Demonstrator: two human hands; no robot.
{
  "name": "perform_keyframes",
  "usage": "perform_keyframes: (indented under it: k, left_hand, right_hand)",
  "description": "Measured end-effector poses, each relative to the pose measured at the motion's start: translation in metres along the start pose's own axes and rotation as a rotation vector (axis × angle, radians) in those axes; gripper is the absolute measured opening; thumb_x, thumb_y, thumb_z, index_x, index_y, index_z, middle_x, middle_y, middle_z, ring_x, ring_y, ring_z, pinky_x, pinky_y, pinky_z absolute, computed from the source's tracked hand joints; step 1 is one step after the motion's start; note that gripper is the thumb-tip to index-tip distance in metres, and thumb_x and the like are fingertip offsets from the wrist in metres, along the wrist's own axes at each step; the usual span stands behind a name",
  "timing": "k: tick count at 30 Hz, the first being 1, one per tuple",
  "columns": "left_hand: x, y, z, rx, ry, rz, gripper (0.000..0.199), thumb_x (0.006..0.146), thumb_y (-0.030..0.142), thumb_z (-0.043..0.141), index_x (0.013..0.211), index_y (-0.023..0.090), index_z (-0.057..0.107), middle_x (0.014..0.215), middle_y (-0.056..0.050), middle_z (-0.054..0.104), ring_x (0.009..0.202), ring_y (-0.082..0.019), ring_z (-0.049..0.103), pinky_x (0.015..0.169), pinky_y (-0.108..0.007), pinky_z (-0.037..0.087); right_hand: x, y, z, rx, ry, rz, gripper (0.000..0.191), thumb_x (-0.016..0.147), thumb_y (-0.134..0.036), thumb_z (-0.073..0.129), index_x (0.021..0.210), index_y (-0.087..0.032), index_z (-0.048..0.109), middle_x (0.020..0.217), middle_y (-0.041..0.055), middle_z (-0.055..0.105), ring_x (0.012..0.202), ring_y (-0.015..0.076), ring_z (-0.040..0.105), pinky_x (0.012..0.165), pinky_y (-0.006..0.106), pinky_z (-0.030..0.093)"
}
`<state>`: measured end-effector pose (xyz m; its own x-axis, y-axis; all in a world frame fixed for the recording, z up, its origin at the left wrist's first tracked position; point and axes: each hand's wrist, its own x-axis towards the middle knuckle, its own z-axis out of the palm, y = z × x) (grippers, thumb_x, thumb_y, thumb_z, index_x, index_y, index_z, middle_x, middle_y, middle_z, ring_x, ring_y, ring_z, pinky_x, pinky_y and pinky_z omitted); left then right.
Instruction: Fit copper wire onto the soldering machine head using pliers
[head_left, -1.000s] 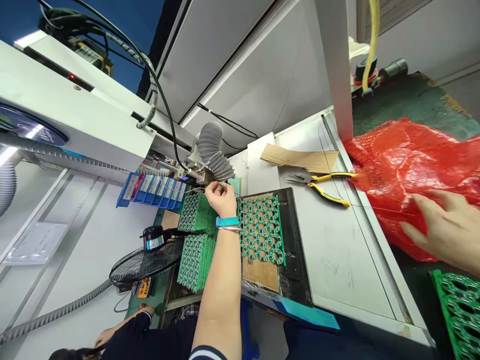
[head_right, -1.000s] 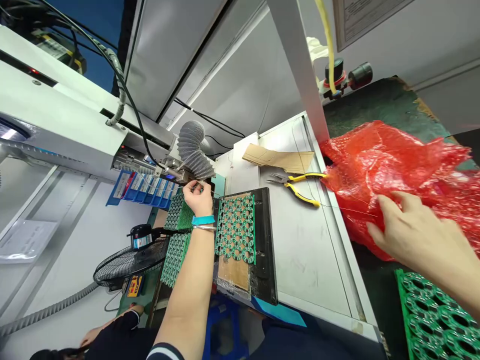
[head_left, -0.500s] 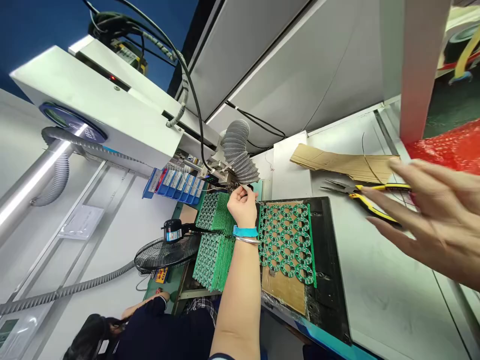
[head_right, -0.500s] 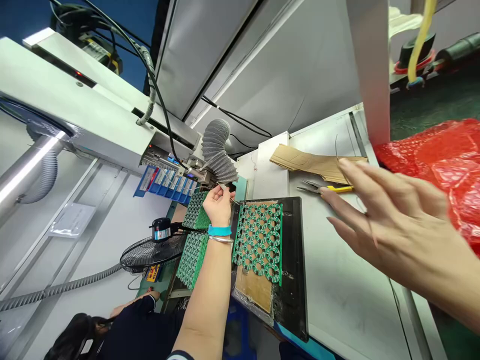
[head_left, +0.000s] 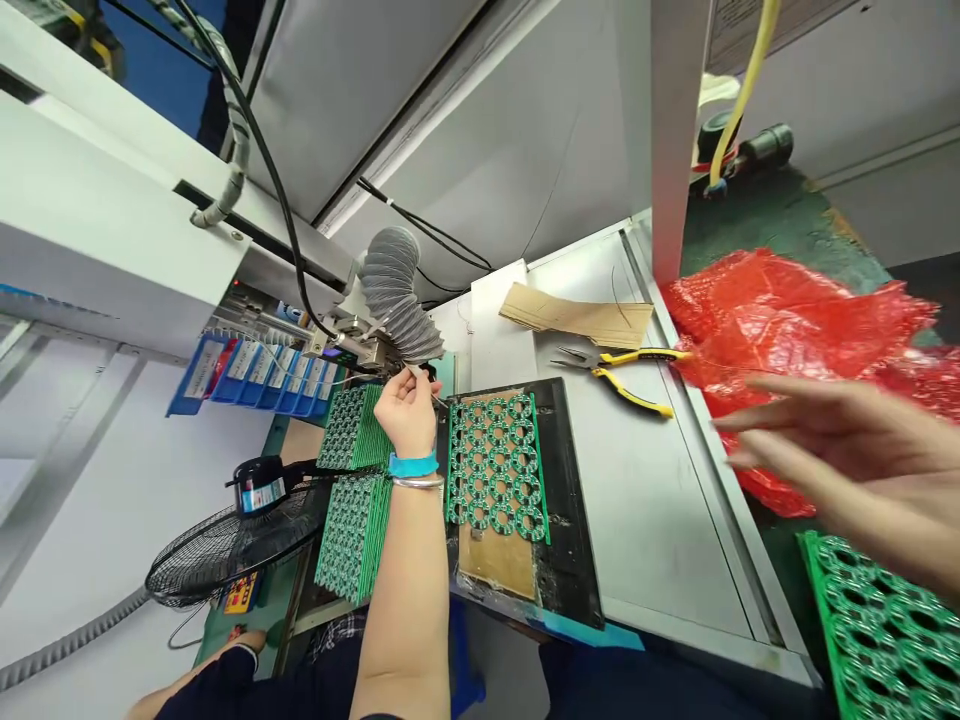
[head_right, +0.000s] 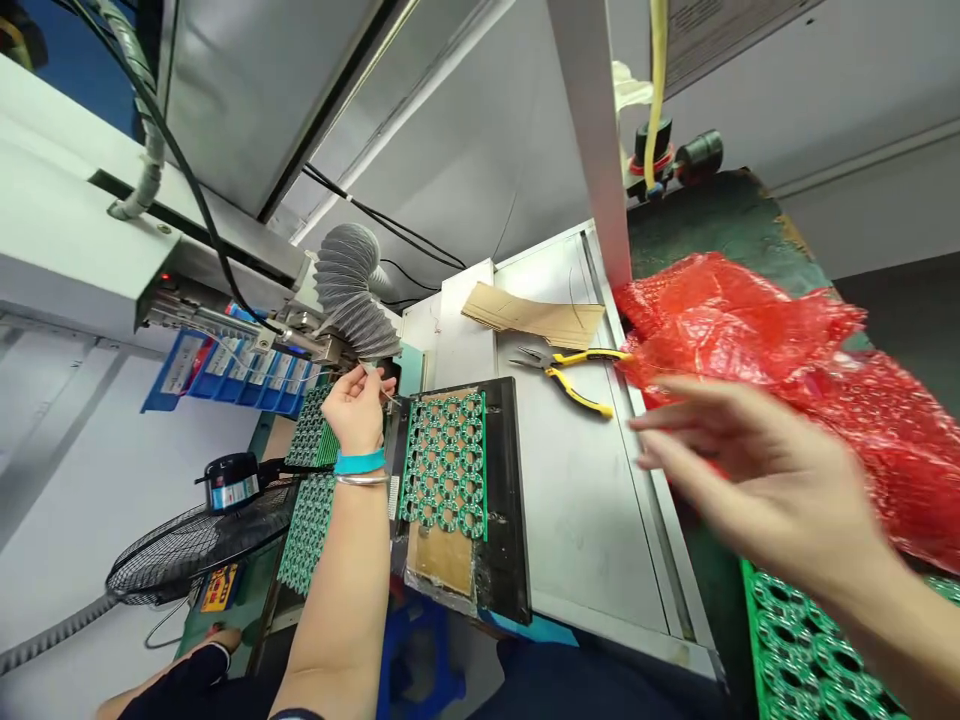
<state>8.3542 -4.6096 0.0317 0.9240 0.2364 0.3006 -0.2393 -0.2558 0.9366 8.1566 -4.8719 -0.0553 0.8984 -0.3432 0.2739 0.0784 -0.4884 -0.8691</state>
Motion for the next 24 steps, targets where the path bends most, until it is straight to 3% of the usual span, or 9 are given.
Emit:
perform_keyframes:
  k: [2,4,5,8,11,18,21,24]
  left_hand:
    - [-0.001,0.001,0.001,-0.011,0.004,-0.012,0.03,0.059,0.026,0.072,0.083,0.01,0.06,0.068,-0.002,0.066,0.05,-0.011,0.064,0.051,-0.021,0.052]
    - [0.0,0.002,0.003,-0.014,0.011,-0.025,0.03,0.058,0.025,0.072,0.082,0.01,0.06,0.067,-0.002,0.066,0.049,-0.011,0.063,0.049,-0.021,0.052]
    - [0.0,0.002,0.003,-0.015,0.011,-0.03,0.03,0.058,0.026,0.073,0.081,0.01,0.06,0.066,-0.001,0.065,0.049,-0.011,0.063,0.049,-0.021,0.052]
    - [0.001,0.002,0.001,-0.023,-0.004,-0.046,0.029,0.058,0.026,0.073,0.079,0.01,0.061,0.063,-0.001,0.065,0.047,-0.011,0.062,0.048,-0.021,0.052]
    - [0.001,0.001,-0.003,-0.026,-0.052,-0.059,0.029,0.059,0.028,0.073,0.08,0.011,0.062,0.065,-0.002,0.066,0.047,-0.011,0.062,0.048,-0.022,0.052]
    - [0.005,0.003,-0.011,0.05,-0.129,-0.049,0.035,0.063,0.038,0.073,0.083,0.011,0.063,0.075,-0.007,0.069,0.052,-0.011,0.063,0.05,-0.023,0.052]
    - [0.007,0.005,-0.013,0.078,-0.164,-0.034,0.036,0.064,0.04,0.072,0.083,0.011,0.063,0.077,-0.008,0.069,0.052,-0.011,0.064,0.05,-0.023,0.052]
    - [0.008,0.005,-0.015,0.077,-0.187,-0.021,0.036,0.065,0.041,0.072,0.083,0.011,0.063,0.077,-0.007,0.069,0.052,-0.011,0.063,0.049,-0.022,0.052]
  right_hand:
    - [0.016,-0.004,0.024,0.0,-0.107,-0.268,0.023,0.085,-0.039,0.049,0.105,-0.028,0.053,0.097,0.0055,0.066,0.083,0.0196,0.065,0.072,0.034,0.056]
    - [0.039,0.001,0.043,-0.239,-0.202,-0.459,0.033,0.083,-0.04,0.046,0.106,-0.019,0.057,0.115,0.0128,0.06,0.102,0.0269,0.059,0.083,0.042,0.051]
    - [0.051,0.006,0.05,-0.395,-0.223,-0.487,0.041,0.08,-0.041,0.047,0.11,-0.015,0.057,0.123,0.016,0.055,0.11,0.0313,0.053,0.086,0.047,0.047]
    - [0.079,0.022,0.056,-0.748,-0.264,-0.395,0.068,0.066,-0.054,0.053,0.117,-0.009,0.055,0.126,0.0208,0.05,0.116,0.0376,0.044,0.087,0.053,0.039]
    - [0.092,0.03,0.052,-0.892,-0.351,-0.264,0.078,0.06,-0.063,0.05,0.12,-0.014,0.053,0.124,0.0176,0.052,0.11,0.0366,0.046,0.076,0.05,0.04]
    - [0.103,0.012,0.046,-1.044,-0.549,-0.248,0.056,0.065,-0.056,0.051,0.106,-0.02,0.06,0.103,0.014,0.055,0.086,0.0289,0.052,0.057,0.036,0.035]
    - [0.108,0.007,0.045,-1.068,-0.613,-0.303,0.035,0.067,-0.037,0.056,0.095,-0.017,0.062,0.096,0.0148,0.054,0.083,0.0276,0.052,0.055,0.032,0.031]
    - [0.108,0.005,0.047,-1.063,-0.58,-0.349,0.024,0.074,-0.012,0.045,0.091,-0.011,0.063,0.09,0.0176,0.055,0.081,0.0265,0.053,0.052,0.03,0.028]
